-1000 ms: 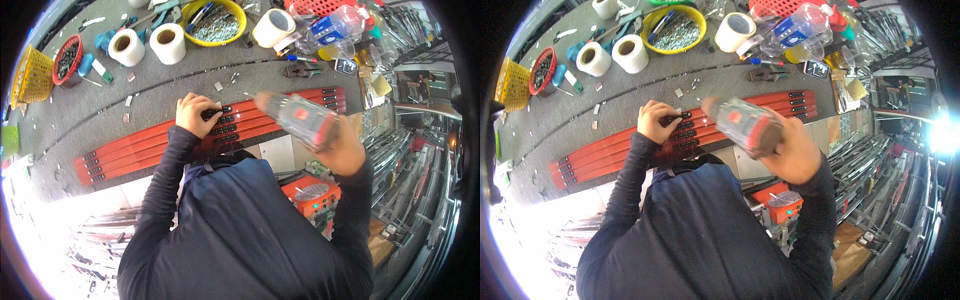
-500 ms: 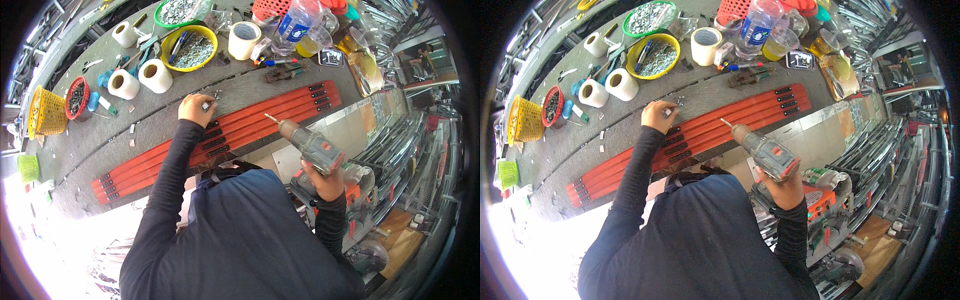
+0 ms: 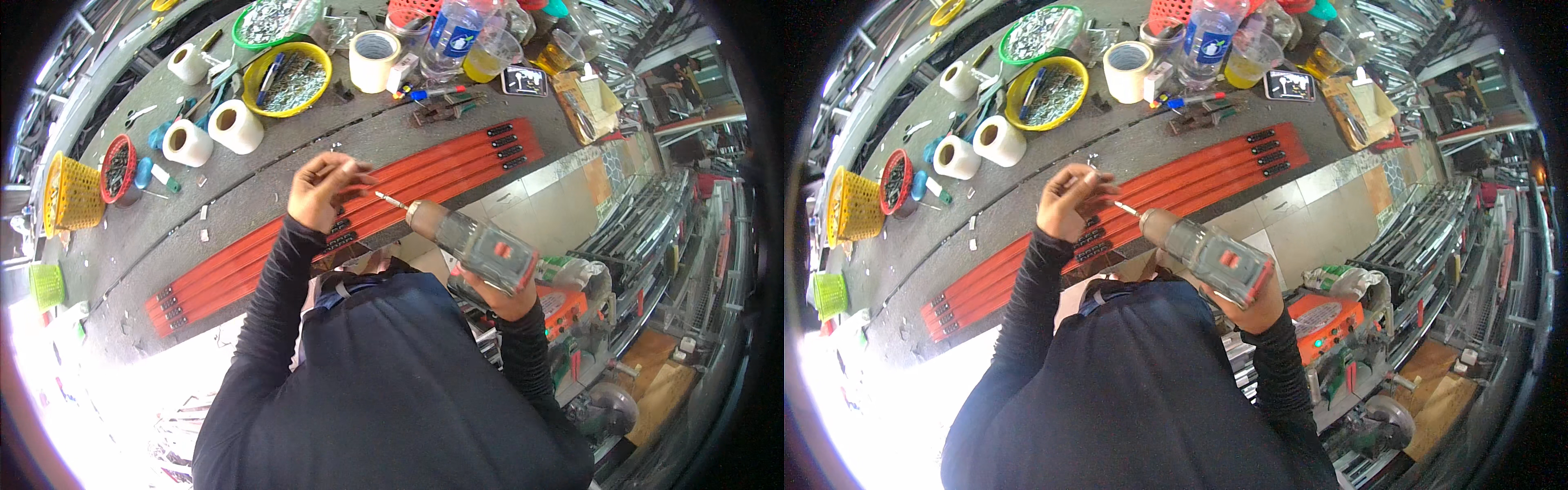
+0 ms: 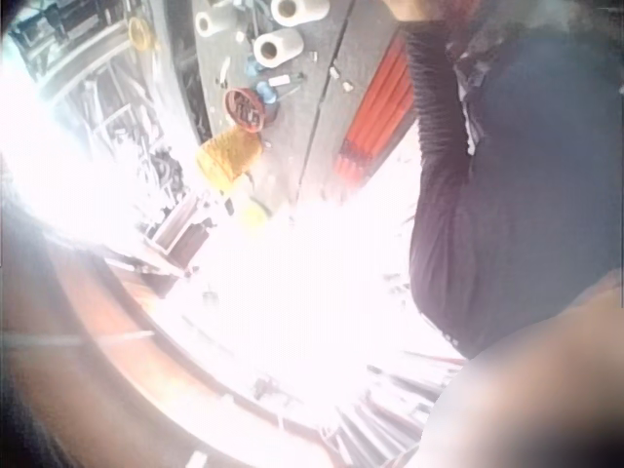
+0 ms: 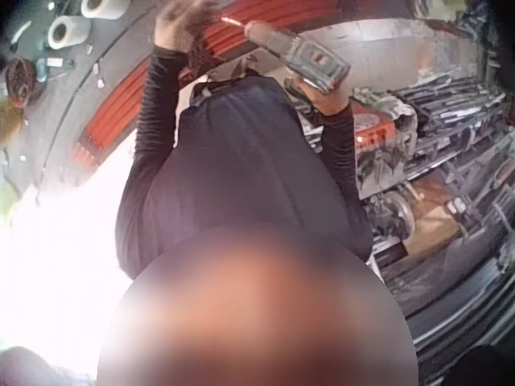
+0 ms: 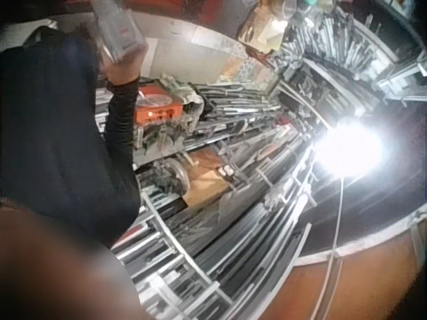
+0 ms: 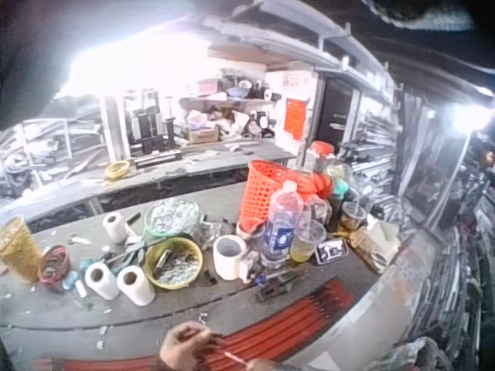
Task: The person aligns red metal bars on a workbench and uses a cordless drill to fasten black brackets with screws. They repeatedly pick up screws, position brackets, and drive screws into the bars.
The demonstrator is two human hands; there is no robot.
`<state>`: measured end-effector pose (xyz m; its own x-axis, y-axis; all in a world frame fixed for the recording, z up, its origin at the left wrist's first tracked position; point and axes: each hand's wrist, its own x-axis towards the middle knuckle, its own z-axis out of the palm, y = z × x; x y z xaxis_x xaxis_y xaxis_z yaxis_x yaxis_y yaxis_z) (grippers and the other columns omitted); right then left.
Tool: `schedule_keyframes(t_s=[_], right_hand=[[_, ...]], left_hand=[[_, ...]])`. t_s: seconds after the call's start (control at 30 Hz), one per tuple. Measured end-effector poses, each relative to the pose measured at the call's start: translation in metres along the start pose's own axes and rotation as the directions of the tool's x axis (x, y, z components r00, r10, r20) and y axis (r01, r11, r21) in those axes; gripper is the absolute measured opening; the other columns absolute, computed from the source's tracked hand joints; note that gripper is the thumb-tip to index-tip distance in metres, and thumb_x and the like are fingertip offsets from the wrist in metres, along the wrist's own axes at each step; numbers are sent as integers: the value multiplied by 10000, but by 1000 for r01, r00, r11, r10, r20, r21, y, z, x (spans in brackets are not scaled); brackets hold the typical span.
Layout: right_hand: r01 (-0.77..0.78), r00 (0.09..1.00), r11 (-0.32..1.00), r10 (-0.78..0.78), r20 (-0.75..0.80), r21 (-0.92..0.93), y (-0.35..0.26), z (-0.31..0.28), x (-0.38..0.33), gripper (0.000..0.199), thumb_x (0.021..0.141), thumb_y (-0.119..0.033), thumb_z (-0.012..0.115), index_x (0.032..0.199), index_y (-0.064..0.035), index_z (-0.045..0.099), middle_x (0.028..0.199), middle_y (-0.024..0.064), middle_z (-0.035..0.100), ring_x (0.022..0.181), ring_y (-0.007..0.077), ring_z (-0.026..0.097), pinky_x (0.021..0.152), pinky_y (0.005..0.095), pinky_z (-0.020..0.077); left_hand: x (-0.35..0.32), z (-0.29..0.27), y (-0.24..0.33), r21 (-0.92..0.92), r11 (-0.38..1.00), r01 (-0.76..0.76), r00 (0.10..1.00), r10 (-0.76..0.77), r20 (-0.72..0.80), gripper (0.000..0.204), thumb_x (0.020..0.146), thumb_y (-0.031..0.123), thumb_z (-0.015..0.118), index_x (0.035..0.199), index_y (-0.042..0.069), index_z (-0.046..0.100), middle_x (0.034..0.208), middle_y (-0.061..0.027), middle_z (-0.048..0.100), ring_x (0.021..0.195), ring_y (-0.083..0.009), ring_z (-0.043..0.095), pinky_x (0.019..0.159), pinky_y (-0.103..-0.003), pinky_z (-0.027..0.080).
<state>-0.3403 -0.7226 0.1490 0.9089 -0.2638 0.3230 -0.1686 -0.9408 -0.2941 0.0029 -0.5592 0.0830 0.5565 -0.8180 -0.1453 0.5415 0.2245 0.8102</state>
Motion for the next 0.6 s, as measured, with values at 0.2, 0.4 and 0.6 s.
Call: schedule_keyframes(t_s=[0.2, 0.4, 0.6], right_hand=[[-73, 993, 984, 87, -85, 161, -10, 8, 20, 404, 884, -321, 957, 1188, -128, 771, 1080, 56, 805, 932, 310, 762, 862, 471, 564], [-139, 988, 934, 152, -12, 328, -12, 4, 38, 389, 896, -310, 960, 1213, -144, 806, 1127, 30, 817, 926, 286, 775, 821, 457, 583], [-46, 999, 979, 45, 10, 197, -12, -1, 43, 380, 908, -278, 968, 1216, -132, 802, 1144, 59, 812, 924, 276, 788, 769, 434, 612]], left_hand=[[-32, 21, -3, -432, 891, 138, 983, -69, 170, 141, 1159, 113, 665, 1297, 93, 685, 1275, -198, 816, 1161, -367, 828, 1035, -538, 700], [-39, 14, -6, -493, 862, 121, 981, -28, 191, 178, 1165, 121, 638, 1342, 118, 662, 1335, -184, 779, 1189, -353, 821, 1036, -553, 703], [-42, 6, -2, -396, 912, 103, 986, -41, 161, 160, 1162, 118, 648, 1321, 114, 657, 1287, -174, 805, 1120, -368, 842, 958, -513, 734]])
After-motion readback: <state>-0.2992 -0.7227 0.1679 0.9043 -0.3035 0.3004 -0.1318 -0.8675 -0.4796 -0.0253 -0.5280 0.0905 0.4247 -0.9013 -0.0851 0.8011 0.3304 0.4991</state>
